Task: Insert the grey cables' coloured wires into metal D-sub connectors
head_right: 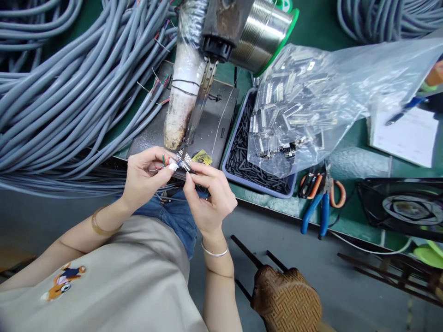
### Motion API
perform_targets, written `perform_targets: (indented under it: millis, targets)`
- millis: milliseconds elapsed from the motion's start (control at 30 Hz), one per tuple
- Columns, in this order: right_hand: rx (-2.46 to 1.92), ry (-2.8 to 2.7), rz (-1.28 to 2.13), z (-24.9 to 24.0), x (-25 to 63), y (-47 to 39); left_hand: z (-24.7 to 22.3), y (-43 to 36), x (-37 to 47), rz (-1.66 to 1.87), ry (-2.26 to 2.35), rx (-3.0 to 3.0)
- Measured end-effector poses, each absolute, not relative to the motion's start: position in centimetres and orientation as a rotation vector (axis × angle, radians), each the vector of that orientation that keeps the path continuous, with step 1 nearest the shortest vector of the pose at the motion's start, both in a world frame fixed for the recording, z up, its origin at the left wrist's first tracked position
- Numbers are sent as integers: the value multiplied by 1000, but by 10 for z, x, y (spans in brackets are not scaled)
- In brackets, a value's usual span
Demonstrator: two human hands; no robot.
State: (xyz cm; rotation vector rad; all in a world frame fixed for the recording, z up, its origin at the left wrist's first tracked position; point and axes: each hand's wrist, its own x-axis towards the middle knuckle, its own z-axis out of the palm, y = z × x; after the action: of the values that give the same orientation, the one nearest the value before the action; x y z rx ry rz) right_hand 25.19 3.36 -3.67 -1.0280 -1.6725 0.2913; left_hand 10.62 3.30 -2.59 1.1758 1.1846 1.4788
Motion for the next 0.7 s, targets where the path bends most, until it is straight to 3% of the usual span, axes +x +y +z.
perform_targets:
  millis: [700]
  targets:
    - [-1007,-1698,234,-42,252,27,-26,27,106,1450,1192,1130]
